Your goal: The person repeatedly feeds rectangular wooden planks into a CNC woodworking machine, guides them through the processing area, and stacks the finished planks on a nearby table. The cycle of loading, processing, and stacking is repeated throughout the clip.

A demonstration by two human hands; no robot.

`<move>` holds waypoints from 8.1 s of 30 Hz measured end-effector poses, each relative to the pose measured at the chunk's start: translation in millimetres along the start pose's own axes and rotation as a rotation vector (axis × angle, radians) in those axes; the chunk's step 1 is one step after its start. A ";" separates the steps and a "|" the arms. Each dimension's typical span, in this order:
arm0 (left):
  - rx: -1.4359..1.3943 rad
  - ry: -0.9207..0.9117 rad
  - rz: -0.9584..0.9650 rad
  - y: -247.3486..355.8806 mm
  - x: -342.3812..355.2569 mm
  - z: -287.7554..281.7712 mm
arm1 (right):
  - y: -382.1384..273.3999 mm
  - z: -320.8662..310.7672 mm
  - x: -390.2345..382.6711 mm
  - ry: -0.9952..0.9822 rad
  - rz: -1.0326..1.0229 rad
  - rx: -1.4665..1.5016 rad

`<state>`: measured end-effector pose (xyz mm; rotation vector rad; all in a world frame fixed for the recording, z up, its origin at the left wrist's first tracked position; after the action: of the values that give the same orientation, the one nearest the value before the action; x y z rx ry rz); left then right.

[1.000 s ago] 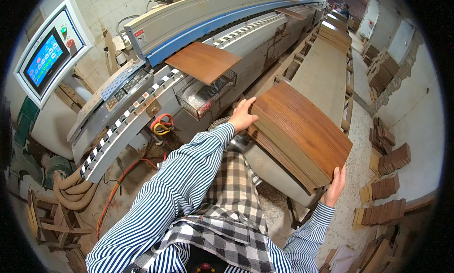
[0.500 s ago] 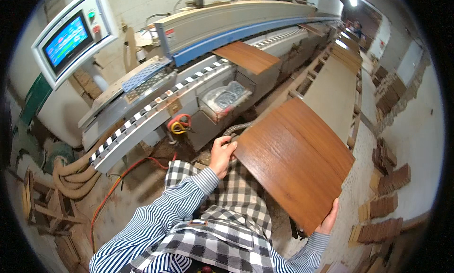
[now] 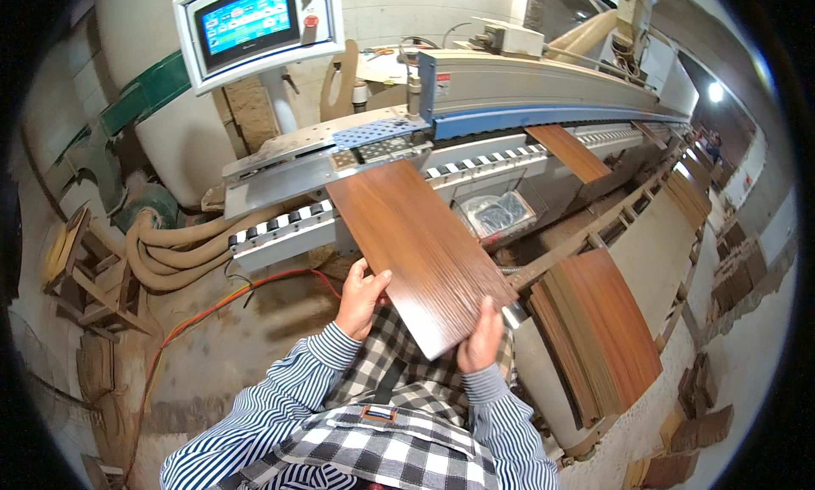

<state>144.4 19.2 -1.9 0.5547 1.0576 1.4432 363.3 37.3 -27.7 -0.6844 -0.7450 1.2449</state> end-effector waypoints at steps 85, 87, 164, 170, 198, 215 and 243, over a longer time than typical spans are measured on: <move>0.913 -0.526 0.049 -178.3 140.9 270.0 | -246.0 -333.0 -76.9 0.705 -0.522 -0.797; 0.998 -0.584 -0.059 -186.5 137.4 283.9 | -243.3 -329.9 -73.6 0.684 -0.474 -0.772; 0.237 0.108 0.129 67.7 1.1 -92.3 | 15.8 -79.5 -90.9 -0.680 -0.443 -1.422; 0.130 0.075 0.135 48.9 31.7 -57.7 | 10.6 -76.3 -90.6 -0.665 -0.474 -1.402; -0.078 0.009 0.076 -43.3 178.8 141.1 | -253.5 -247.9 -96.8 0.713 -0.784 -1.392; 1.013 -0.605 0.061 -169.8 96.7 266.4 | -249.6 -339.2 -91.7 0.726 -0.443 -0.610; -0.119 0.010 0.012 19.5 -0.1 -50.5 | 29.5 59.8 3.9 -0.242 0.059 -0.124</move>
<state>92.2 7.1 -9.2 0.4699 0.9704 1.5104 298.9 49.9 -15.6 -0.6671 -1.0143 1.3587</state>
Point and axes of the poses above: each hand's wrist, its own x-axis towards the middle knuckle, its own z-axis out of the palm, y = z × x, the point moved 7 cm from there along x, towards the middle knuckle, and after that the axes turned 10 degrees about -z, right-handed, at the moved point
